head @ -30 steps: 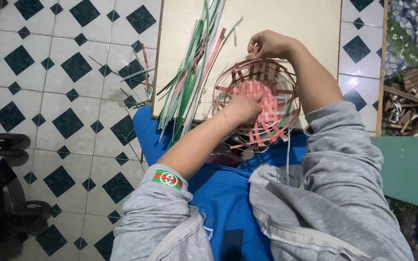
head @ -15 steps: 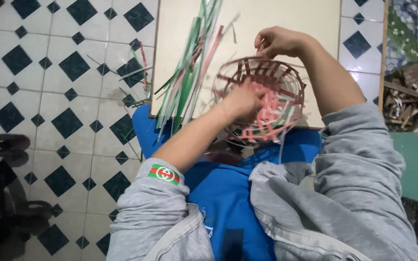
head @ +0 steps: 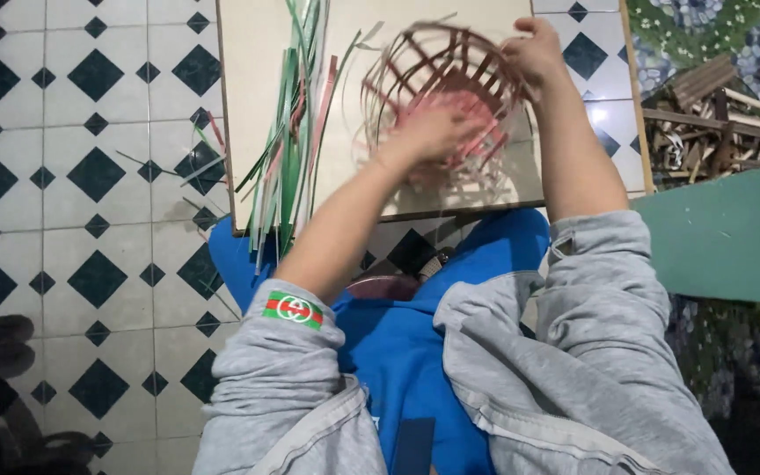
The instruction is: Weaving a small basket using thin plastic or bamboo strips on a wooden work surface.
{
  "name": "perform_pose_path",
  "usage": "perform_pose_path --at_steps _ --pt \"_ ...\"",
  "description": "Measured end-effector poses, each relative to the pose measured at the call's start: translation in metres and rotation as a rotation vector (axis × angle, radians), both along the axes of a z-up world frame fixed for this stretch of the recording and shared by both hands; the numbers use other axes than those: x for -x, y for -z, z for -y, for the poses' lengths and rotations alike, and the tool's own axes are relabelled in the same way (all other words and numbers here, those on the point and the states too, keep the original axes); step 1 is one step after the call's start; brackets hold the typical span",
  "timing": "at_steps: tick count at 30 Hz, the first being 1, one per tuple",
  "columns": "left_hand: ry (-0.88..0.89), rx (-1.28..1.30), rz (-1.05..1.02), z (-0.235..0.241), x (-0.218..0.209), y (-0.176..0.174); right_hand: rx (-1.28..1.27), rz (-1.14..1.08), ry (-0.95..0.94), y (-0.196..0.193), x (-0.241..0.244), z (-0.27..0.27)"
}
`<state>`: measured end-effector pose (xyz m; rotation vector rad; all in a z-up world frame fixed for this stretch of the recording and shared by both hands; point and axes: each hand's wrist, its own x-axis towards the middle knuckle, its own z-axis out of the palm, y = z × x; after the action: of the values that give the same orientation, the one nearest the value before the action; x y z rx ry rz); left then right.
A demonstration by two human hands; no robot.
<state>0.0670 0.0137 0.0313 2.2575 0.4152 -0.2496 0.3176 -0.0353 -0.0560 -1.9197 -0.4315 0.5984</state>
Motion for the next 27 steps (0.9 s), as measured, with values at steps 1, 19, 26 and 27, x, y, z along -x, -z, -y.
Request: perform_pose_path --at_steps 1,19,26,27 --pt "0.006 -0.004 0.001 0.010 0.001 -0.008 -0.004 0.001 0.006 0.026 -0.034 -0.006" --pt "0.557 -0.380 -0.065 0.010 0.064 0.032 -0.489 -0.590 0.147 0.083 0.122 0.097" --pt "0.331 -0.251 -0.316 0.024 0.027 0.035 -0.665 -0.613 0.385 0.135 0.106 0.106" --pt "0.292 -0.269 -0.337 0.029 0.026 0.039 -0.669 -0.597 0.389 0.123 0.114 0.104"
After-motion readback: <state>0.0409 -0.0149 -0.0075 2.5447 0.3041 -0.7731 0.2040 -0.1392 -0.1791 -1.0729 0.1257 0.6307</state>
